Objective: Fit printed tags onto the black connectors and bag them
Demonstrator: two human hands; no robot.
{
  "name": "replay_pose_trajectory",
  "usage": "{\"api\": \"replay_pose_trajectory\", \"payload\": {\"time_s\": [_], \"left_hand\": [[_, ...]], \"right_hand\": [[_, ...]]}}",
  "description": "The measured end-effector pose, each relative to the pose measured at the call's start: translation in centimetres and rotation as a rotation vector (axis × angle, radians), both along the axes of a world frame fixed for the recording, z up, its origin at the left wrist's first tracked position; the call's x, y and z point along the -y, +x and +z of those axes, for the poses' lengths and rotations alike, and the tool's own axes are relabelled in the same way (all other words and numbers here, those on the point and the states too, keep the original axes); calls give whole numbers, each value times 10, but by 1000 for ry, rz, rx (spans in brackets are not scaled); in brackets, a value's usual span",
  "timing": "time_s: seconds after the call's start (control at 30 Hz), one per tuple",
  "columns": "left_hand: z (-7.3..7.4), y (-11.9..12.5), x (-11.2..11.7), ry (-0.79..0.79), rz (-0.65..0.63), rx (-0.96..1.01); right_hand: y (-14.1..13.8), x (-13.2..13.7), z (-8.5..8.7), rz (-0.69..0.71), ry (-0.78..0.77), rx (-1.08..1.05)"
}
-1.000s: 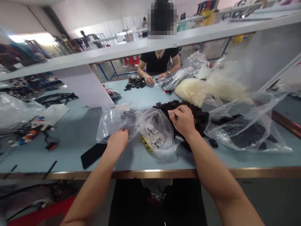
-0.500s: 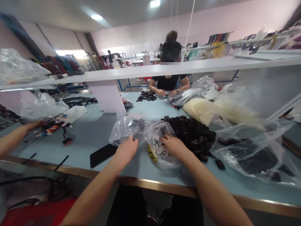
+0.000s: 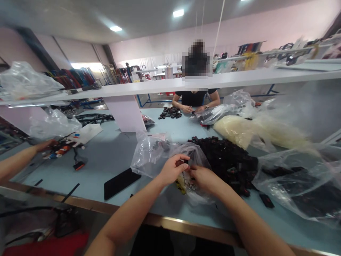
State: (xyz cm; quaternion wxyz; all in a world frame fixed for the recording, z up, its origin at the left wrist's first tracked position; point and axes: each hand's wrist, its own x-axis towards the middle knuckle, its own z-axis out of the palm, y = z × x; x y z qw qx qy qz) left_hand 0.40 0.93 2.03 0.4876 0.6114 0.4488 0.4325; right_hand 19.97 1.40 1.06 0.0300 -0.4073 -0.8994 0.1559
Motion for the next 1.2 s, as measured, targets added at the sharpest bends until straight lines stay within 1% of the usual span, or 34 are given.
{"api": "replay_pose_trajectory", "payload": {"time_s": [0.07, 0.1, 0.17, 0.23, 0.33, 0.47, 0.6, 0.7, 0.83, 1.03, 1.2], "left_hand": [[-15, -5, -1, -15, 42, -4], [-19, -7, -1, -17, 52, -9], [-24, -10, -1, -23, 65, 0], [-24, -11, -1, -44, 67, 47], [-23, -8, -1, -122, 38, 159], [-21, -5, 2, -197, 9, 247], [-19, -6, 4, -192, 16, 261], [-18, -5, 4, -176, 21, 253], [-20, -4, 3, -155, 31, 234], [-23, -4, 3, -168, 44, 265], [-26, -4, 2, -143, 30, 280]], "right_hand": [[-1, 1, 2, 4, -8, 53], [-2, 1, 3, 2, -6, 63], [-2, 2, 5, 2, -10, 57], [-1, 3, 6, 6, -25, 48], [0, 3, 6, 3, -44, 50], [2, 2, 4, -20, -31, 40], [2, 2, 3, -74, -15, 10], [3, 4, 3, -88, 4, -13], [5, 4, -2, -86, 43, -83], [10, 1, -12, -97, 35, -275], [10, 0, -12, -106, 26, -306]]}}
